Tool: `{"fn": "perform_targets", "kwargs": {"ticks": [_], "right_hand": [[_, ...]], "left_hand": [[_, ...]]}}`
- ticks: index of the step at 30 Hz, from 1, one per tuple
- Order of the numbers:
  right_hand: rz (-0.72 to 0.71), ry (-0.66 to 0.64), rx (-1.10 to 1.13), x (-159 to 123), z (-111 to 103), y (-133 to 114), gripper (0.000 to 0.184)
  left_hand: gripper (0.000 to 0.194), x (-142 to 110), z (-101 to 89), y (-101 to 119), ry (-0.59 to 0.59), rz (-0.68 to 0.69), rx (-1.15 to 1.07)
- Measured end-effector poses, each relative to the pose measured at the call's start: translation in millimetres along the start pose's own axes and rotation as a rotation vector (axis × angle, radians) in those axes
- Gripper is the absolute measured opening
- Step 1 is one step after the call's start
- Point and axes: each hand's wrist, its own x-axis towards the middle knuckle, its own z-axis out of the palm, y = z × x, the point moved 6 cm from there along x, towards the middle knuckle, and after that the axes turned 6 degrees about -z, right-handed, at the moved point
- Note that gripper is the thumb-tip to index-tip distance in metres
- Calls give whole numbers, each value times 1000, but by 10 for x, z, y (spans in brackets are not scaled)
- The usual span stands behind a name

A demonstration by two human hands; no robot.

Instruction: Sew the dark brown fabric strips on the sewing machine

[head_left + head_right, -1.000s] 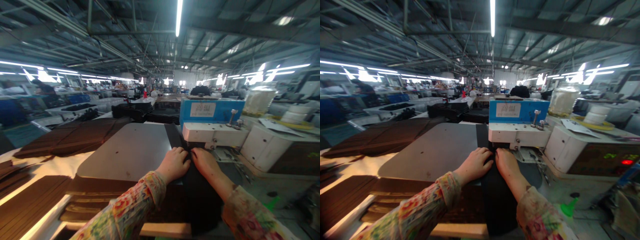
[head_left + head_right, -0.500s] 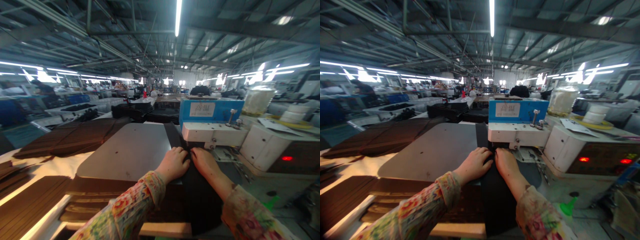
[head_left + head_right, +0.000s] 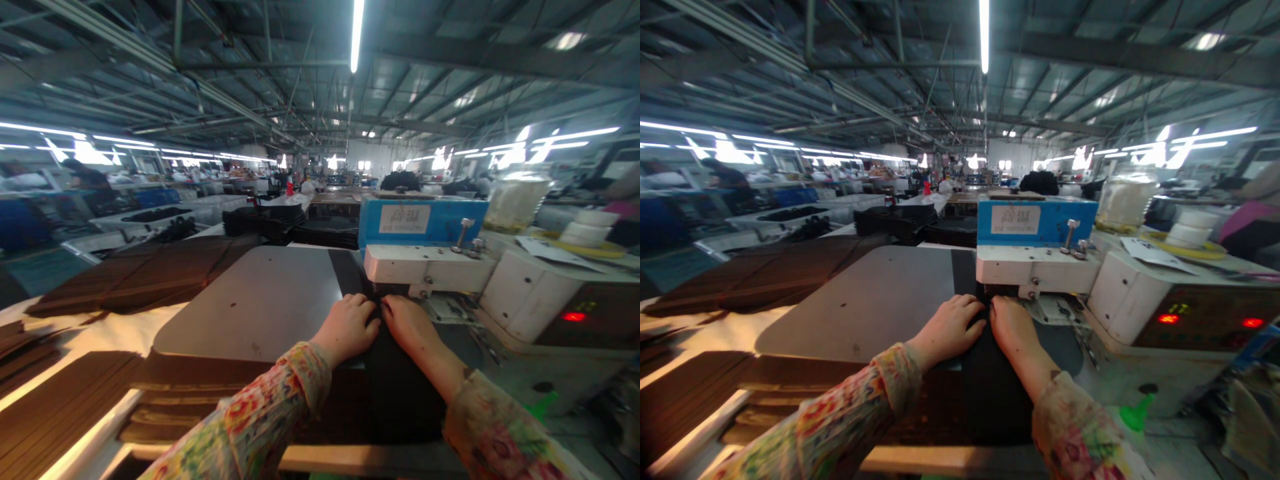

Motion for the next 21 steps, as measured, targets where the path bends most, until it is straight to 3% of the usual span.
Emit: {"fn": "perform_targets", "kwargs": {"ticks": [21], "right_hand": [[-5,11,20,12,12,6,24]], "left_hand": [[30,20,15,-17,-15,13,-45]]}}
